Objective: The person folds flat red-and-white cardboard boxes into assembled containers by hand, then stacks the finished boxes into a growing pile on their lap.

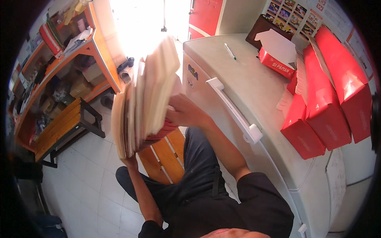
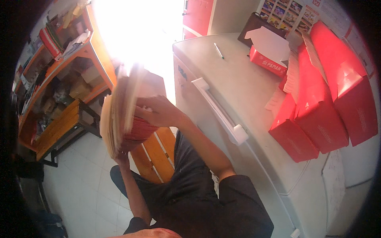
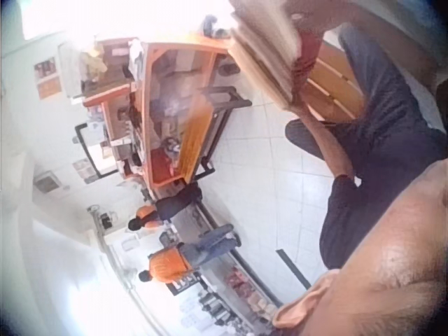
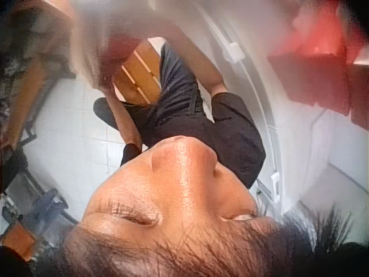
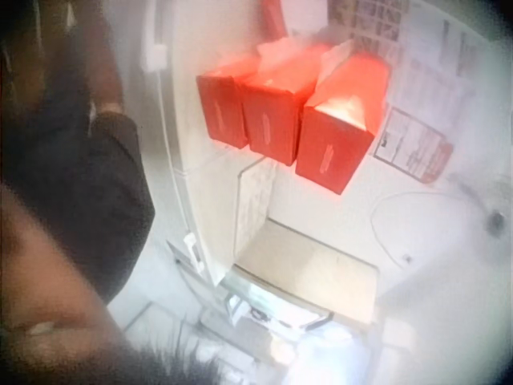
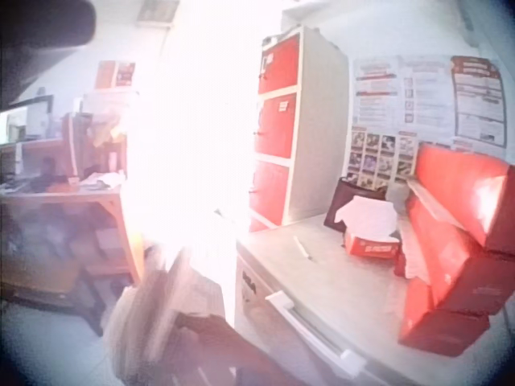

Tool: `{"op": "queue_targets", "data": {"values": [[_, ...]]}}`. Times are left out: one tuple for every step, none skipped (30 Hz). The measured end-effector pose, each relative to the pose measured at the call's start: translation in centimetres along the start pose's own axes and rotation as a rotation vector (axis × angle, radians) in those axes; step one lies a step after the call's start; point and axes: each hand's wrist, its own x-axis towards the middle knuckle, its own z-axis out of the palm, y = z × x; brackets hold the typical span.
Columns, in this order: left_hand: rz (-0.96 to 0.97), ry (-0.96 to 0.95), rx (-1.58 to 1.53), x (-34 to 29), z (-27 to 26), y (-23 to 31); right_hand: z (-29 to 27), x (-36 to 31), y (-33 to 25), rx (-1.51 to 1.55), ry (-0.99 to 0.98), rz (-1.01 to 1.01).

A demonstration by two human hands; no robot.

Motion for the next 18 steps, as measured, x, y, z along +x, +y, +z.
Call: {"op": "queue_targets", "data": {"values": [[-0.076,0.059,-0.054,0.6,2.0,-1.3,0.0,1.1,-1.7,-0.068,-0.011,0.041],[-0.154,0.114,-0.104,0.8,4.4,-2.5,0.4,1.9,-2.2,-0.107,-0.026,0.04],[-0.228,0.17,-0.084,1.3,5.4,-3.7,1.1,3.1,-2.7,-0.142,-0.041,0.03],[-0.285,0.232,-0.062,1.9,5.4,-4.7,2.2,4.4,-3.3,-0.168,-0.062,0.004],[-0.34,0.297,-0.038,2.4,4.8,-5.4,3.5,5.1,-3.4,-0.204,-0.072,-0.022],[-0.311,0.292,-0.017,3.0,4.2,-5.7,4.6,5.8,-3.4,-0.249,-0.077,-0.054],[-0.277,0.29,0.004,3.3,3.2,-5.6,5.3,6.4,-3.7,-0.291,-0.082,-0.088],[-0.249,0.292,0.02,3.5,2.6,-5.6,5.6,7.0,-4.1,-0.359,-0.112,-0.058],[-0.224,0.244,0.074,2.2,3.9,-6.0,5.4,6.9,-3.5,-0.439,-0.141,0.008],[-0.202,0.24,0.165,1.3,5.1,-6.0,5.2,6.8,-3.0,-0.518,-0.171,0.072],[-0.168,0.242,0.26,0.7,5.7,-5.5,5.3,6.9,-2.6,-0.489,-0.171,0.026],[-0.135,0.241,0.355,0.4,6.3,-5.3,5.4,7.1,-2.0,-0.461,-0.17,-0.02],[-0.147,0.245,0.266,0.7,6.4,-5.4,5.4,7.2,-1.6,-0.435,-0.168,-0.064],[-0.144,0.26,0.183,1.4,5.7,-4.7,5.7,7.5,-1.9,-0.442,-0.176,-0.081],[-0.141,0.273,0.099,1.7,5.1,-4.3,5.7,7.7,-2.4,-0.451,-0.182,-0.097],[-0.102,0.242,0.137,1.6,4.8,-4.3,5.5,7.8,-2.6,-0.462,-0.188,-0.111],[-0.093,0.212,0.172,0.1,5.0,-5.2,4.9,7.1,-2.0,-0.479,-0.153,-0.091],[-0.059,0.182,0.21,-0.3,5.1,-5.1,3.7,7.1,-1.6,-0.493,-0.115,-0.096]]}}
